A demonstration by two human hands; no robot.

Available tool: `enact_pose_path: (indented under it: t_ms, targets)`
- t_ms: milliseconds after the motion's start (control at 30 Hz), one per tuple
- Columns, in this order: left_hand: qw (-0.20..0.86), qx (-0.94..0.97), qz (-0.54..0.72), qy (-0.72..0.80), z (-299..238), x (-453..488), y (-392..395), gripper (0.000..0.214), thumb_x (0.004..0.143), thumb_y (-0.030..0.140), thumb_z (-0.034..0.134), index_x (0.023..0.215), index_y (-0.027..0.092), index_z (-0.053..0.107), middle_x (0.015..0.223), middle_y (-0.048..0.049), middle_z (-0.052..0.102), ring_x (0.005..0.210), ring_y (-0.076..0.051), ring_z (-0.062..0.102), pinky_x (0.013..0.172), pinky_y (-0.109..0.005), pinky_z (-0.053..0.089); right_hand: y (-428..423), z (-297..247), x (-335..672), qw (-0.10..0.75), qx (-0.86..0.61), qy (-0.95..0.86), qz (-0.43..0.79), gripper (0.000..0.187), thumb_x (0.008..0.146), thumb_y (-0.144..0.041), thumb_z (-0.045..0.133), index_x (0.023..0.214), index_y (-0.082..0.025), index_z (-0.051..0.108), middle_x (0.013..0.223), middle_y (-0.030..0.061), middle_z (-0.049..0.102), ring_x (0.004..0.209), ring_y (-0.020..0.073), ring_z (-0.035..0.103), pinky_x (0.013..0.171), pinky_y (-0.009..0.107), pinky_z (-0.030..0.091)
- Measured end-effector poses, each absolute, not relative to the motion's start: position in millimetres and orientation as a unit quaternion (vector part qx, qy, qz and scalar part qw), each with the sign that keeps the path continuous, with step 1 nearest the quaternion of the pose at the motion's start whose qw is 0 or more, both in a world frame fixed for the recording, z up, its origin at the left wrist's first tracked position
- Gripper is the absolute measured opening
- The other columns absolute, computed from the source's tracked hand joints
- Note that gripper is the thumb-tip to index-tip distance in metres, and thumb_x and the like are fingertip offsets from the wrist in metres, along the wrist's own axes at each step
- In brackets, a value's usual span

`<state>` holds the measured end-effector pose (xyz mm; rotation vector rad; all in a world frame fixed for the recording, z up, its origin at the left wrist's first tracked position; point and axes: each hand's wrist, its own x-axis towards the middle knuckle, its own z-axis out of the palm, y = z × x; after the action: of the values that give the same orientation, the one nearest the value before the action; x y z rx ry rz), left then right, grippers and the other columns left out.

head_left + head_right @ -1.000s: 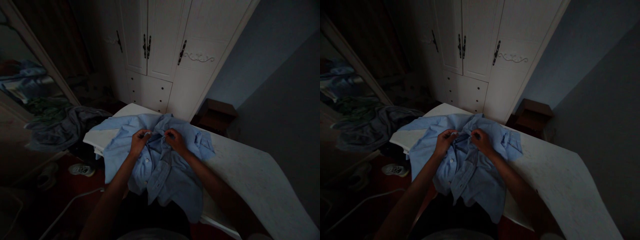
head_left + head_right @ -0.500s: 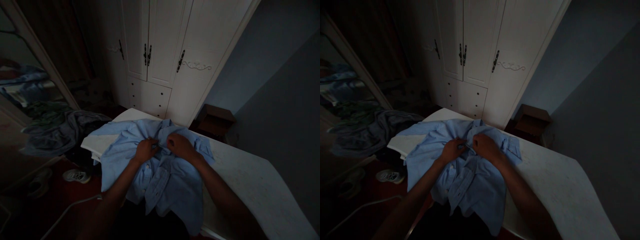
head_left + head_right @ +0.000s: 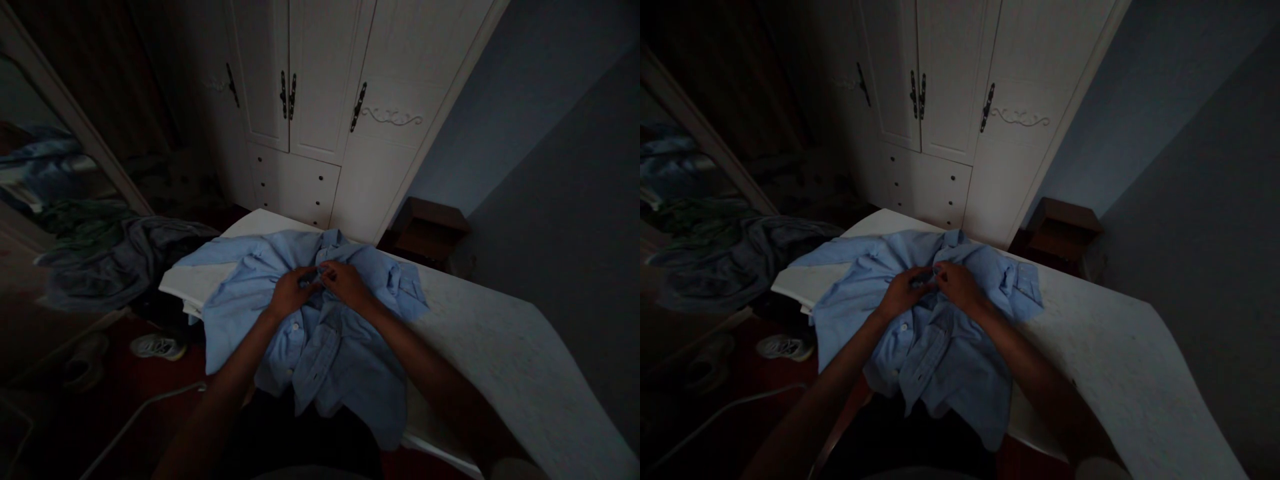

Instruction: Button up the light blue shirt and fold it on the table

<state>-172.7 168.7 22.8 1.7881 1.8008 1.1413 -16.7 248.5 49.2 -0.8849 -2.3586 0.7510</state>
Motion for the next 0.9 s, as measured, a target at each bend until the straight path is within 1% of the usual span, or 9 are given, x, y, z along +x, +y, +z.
enact_pose_path:
  t_ms: [100,233,333,467,567,667,767,833,900]
  targets:
    - [0.132,0.609,0.389,0.678,27,-165,167,0.04,0.083,0.041,0.065,0.117,0.019,0.066,0.114,-0.0096,0.07,0.105,-0.024,0.066,0.093,-0.035,0.05,258,47,-14,0.304,-0.324,-0.794,0.416,0.024,0.078,-0.016,0.064,0.101,-0.017,0.069,0.085,0.005,0.075,0.079,0.0173,0.071,0.075,0.03,0.054]
    - [0.057,0.634,0.339,0.692,34,-155,169,0.03,0.09,0.039,0.055,0.111,0.022,0.068,0.111,-0.0084,0.071,0.101,-0.025,0.066,0.086,-0.033,0.05,268,41,-10,0.326,-0.314,-0.696,0.557,0.03,0.069,-0.027,0.073,0.096,-0.016,0.069,0.083,0.0052,0.074,0.079,0.018,0.071,0.077,0.032,0.055]
    - [0.052,0.648,0.332,0.683,37,-155,172,0.027,0.092,0.036,0.052,0.104,0.022,0.071,0.103,-0.0079,0.072,0.094,-0.024,0.067,0.082,-0.032,0.05,269,42,-7,0.327,-0.305,-0.656,0.608,0.037,0.064,-0.032,0.077,0.097,-0.016,0.069,0.083,0.0046,0.074,0.079,0.0171,0.07,0.08,0.033,0.055]
    - [0.062,0.666,0.379,0.639,34,-160,177,0.025,0.092,0.031,0.05,0.099,0.02,0.071,0.097,-0.007,0.071,0.09,-0.021,0.066,0.081,-0.03,0.049,267,47,-4,0.319,-0.294,-0.64,0.634,0.038,0.064,-0.032,0.076,0.098,-0.017,0.069,0.085,0.004,0.073,0.079,0.0159,0.068,0.08,0.031,0.053]
    - [0.06,0.676,0.379,0.629,32,-161,178,0.024,0.092,0.025,0.048,0.098,0.019,0.07,0.092,-0.0071,0.069,0.086,-0.02,0.065,0.079,-0.03,0.049,266,49,-6,0.323,-0.288,-0.669,0.604,0.032,0.066,-0.033,0.074,0.094,-0.018,0.069,0.086,0.0041,0.073,0.08,0.016,0.068,0.078,0.03,0.053]
    - [0.04,0.671,0.361,0.647,32,-158,177,0.023,0.091,0.023,0.047,0.096,0.018,0.069,0.09,-0.0071,0.068,0.084,-0.02,0.064,0.077,-0.031,0.047,262,50,-8,0.341,-0.292,-0.73,0.515,0.023,0.072,-0.035,0.069,0.087,-0.017,0.069,0.081,0.0037,0.072,0.076,0.0158,0.067,0.073,0.029,0.053]
    - [0.005,0.673,0.329,0.662,36,-155,173,0.023,0.093,0.024,0.045,0.091,0.018,0.067,0.089,-0.0076,0.067,0.082,-0.021,0.063,0.076,-0.032,0.045,255,56,-9,0.353,-0.292,-0.796,0.395,0.024,0.076,-0.034,0.068,0.094,-0.018,0.07,0.083,0.0035,0.072,0.074,0.0157,0.066,0.069,0.028,0.052]
    - [-0.021,0.687,0.3,0.662,38,-152,171,0.025,0.094,0.024,0.043,0.09,0.018,0.067,0.089,-0.0085,0.066,0.082,-0.021,0.063,0.076,-0.035,0.043,252,63,-7,0.348,-0.288,-0.835,0.314,0.024,0.077,-0.03,0.068,0.098,-0.02,0.071,0.09,0.0042,0.073,0.077,0.0164,0.067,0.072,0.028,0.052]
    - [-0.038,0.696,0.281,0.66,40,-151,169,0.024,0.094,0.024,0.043,0.092,0.018,0.066,0.091,-0.0088,0.067,0.082,-0.022,0.062,0.077,-0.036,0.042,250,70,-5,0.322,-0.281,-0.868,0.252,0.021,0.08,-0.026,0.067,0.099,-0.022,0.073,0.094,0.0044,0.074,0.08,0.0173,0.068,0.075,0.029,0.052]
